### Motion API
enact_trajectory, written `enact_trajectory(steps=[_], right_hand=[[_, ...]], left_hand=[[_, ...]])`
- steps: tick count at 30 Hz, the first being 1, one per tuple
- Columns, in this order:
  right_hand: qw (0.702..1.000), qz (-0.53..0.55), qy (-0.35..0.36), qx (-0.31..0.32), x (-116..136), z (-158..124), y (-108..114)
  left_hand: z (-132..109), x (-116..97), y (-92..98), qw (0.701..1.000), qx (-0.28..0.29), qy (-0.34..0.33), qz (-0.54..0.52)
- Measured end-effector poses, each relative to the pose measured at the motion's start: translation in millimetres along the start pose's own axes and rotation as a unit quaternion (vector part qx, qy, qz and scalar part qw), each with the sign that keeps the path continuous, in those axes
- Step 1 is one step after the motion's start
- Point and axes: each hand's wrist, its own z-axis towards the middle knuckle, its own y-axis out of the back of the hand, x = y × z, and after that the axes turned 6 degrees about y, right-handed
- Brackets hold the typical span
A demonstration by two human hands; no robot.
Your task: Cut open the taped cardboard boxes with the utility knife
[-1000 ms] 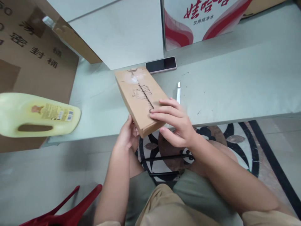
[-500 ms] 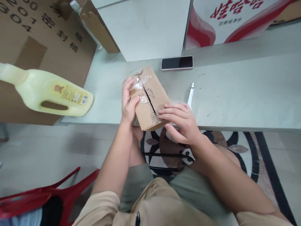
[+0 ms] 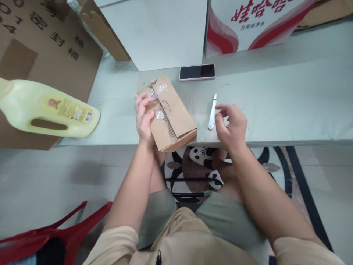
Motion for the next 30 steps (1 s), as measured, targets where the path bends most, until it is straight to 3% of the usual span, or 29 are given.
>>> enact_trajectory(steps=[2, 5, 8, 11, 14, 17, 19, 22, 26, 30], right_hand=[[0.989, -0.066, -0.079, 0.103, -9.0, 3.1, -2.0], [0.953, -0.15, -0.094, 0.246, -9.7, 4.5, -9.4], [0.935, -0.185, -0.091, 0.288, -6.7, 8.0, -16.0], [0.946, -0.151, -0.125, 0.256, -9.9, 17.4, -15.7], [0.976, -0.054, -0.161, 0.14, -9.9, 28.7, -5.4], [0.994, 0.05, -0.098, 0.013, 7.4, 33.0, 13.9], [0.996, 0.074, -0.029, -0.035, 26.9, 30.4, 28.2], [0.997, 0.069, 0.032, -0.021, 53.4, 23.7, 44.5], [0.997, 0.015, 0.055, 0.045, 66.2, 19.3, 51.7], [0.997, -0.063, 0.048, 0.01, 69.9, 18.7, 54.6]], left_hand=[[-1.6, -3.1, -2.9, 1.0, -0.004, -0.004, -0.02], [-6.3, -9.8, -7.2, 1.0, 0.0, 0.001, -0.019], [-12.5, -13.9, -10.8, 1.0, 0.008, -0.006, 0.01], [-18.1, -13.4, -14.7, 0.998, 0.004, -0.043, 0.045], [-23.8, -13.4, -20.4, 0.993, -0.009, -0.075, 0.089], [-32.3, -20.0, -29.4, 0.987, -0.017, -0.103, 0.125], [-40.4, -28.4, -37.7, 0.982, -0.016, -0.116, 0.146], [-53.1, -42.6, -51.0, 0.973, -0.011, -0.139, 0.183], [-60.9, -52.1, -60.9, 0.969, -0.004, -0.157, 0.192], [-59.3, -49.8, -59.7, 0.969, -0.01, -0.161, 0.186]])
